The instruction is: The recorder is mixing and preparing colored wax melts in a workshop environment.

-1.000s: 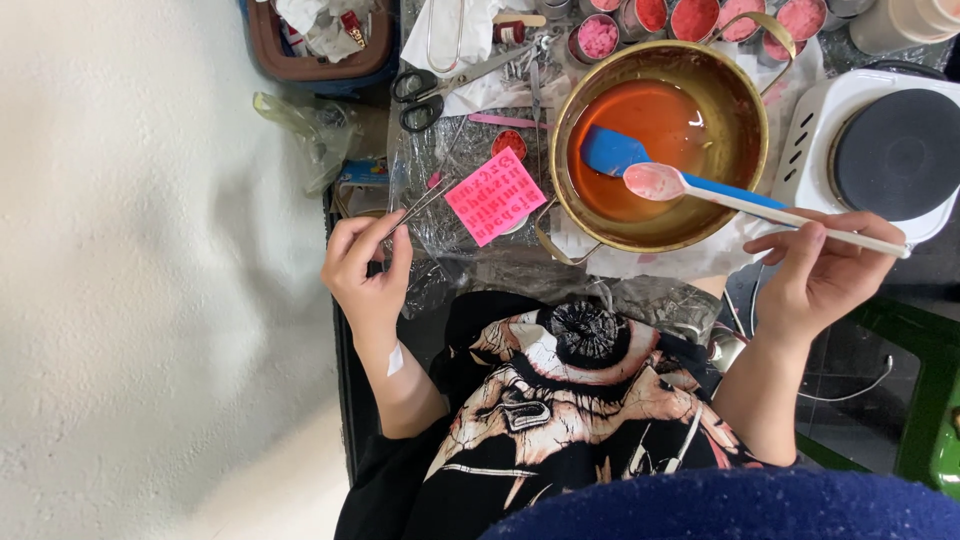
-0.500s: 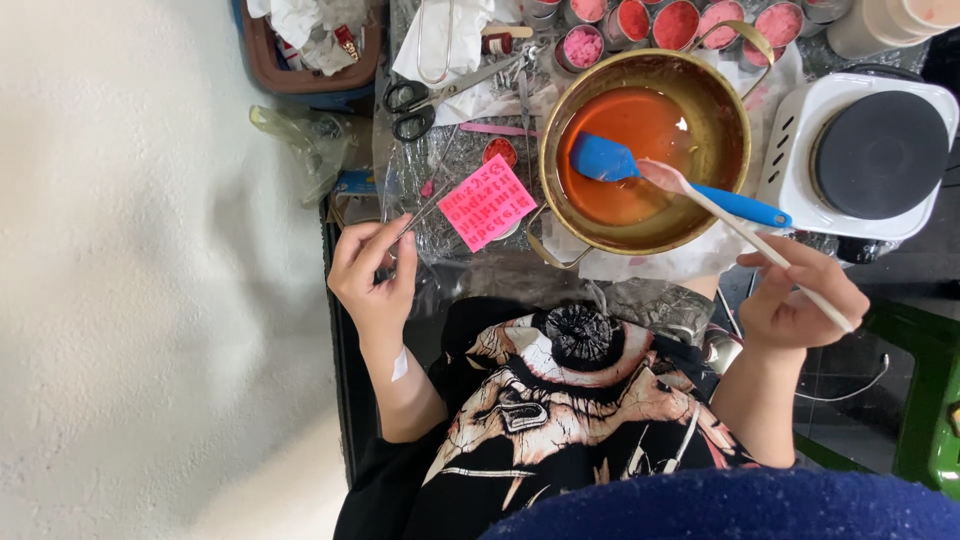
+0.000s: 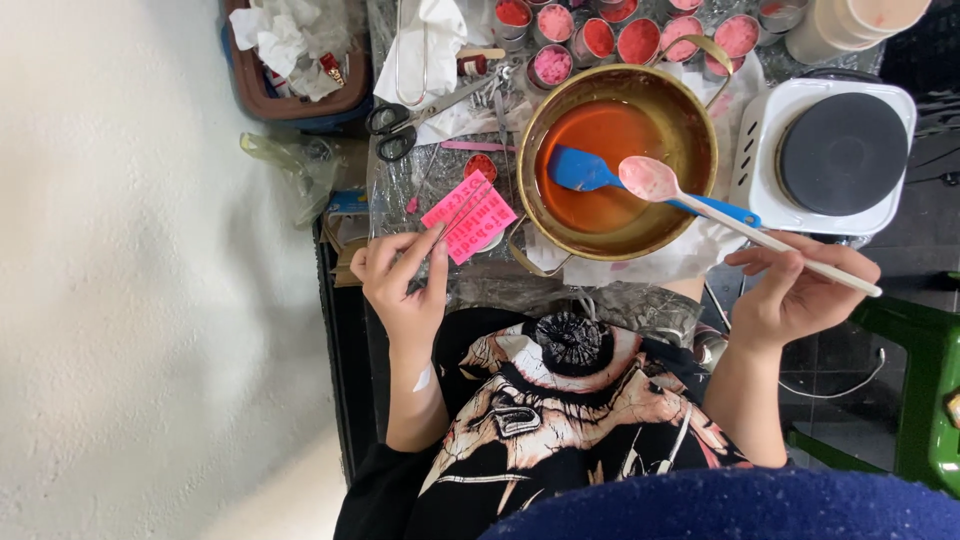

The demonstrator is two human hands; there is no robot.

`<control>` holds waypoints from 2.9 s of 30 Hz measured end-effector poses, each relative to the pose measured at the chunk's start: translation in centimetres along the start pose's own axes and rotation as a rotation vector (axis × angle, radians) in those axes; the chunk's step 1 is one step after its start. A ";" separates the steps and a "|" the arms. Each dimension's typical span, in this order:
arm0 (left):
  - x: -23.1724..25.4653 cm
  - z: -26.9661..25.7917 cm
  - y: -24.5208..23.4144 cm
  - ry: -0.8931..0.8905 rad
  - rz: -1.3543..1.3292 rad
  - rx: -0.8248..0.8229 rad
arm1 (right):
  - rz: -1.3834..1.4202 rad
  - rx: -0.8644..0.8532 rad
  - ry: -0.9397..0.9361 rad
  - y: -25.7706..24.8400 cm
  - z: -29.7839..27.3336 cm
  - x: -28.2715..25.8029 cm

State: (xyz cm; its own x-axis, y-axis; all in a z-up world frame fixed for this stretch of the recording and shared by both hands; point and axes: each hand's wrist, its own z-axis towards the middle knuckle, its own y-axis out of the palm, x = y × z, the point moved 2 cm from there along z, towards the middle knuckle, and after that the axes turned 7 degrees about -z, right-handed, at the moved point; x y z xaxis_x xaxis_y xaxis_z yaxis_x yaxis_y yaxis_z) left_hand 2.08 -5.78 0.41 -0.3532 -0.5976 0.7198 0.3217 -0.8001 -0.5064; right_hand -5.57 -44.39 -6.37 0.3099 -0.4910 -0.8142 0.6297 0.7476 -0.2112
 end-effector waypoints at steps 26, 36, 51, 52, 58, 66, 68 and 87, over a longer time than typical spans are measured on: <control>-3.8 -0.3 -0.1 0.026 -0.006 0.047 | 0.101 -0.040 0.059 1.4 -1.0 -0.6; -11.2 1.5 0.6 -0.170 -0.142 -0.080 | -0.017 -0.128 -0.116 3.6 0.4 -2.9; -7.3 4.1 1.0 -0.051 0.008 -0.097 | -0.317 -0.299 -0.604 6.5 2.3 -8.3; -5.8 3.4 1.4 -0.050 0.008 -0.098 | -0.317 -0.297 -0.603 6.8 2.4 -8.3; 4.4 2.1 5.5 -0.229 -0.354 -0.569 | -0.345 -0.321 -0.656 8.4 2.8 -9.4; 7.6 2.0 8.4 -0.324 -0.422 -0.635 | -0.348 -0.461 -0.719 8.8 4.1 -10.1; 6.7 1.7 8.9 -0.381 -0.440 -0.651 | -0.359 -0.502 -0.710 8.9 4.4 -10.8; -2.5 4.3 -2.7 -0.268 -0.253 -0.590 | -0.922 -0.567 0.029 2.9 7.0 -7.7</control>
State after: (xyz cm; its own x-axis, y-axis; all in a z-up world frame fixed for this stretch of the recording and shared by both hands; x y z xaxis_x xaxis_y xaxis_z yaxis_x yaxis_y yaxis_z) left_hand 5.92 -1.96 2.04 -0.1011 -0.4165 0.9035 -0.3000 -0.8531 -0.4268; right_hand -1.16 -41.57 3.03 -0.1360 -0.9650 -0.2243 0.1886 0.1971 -0.9621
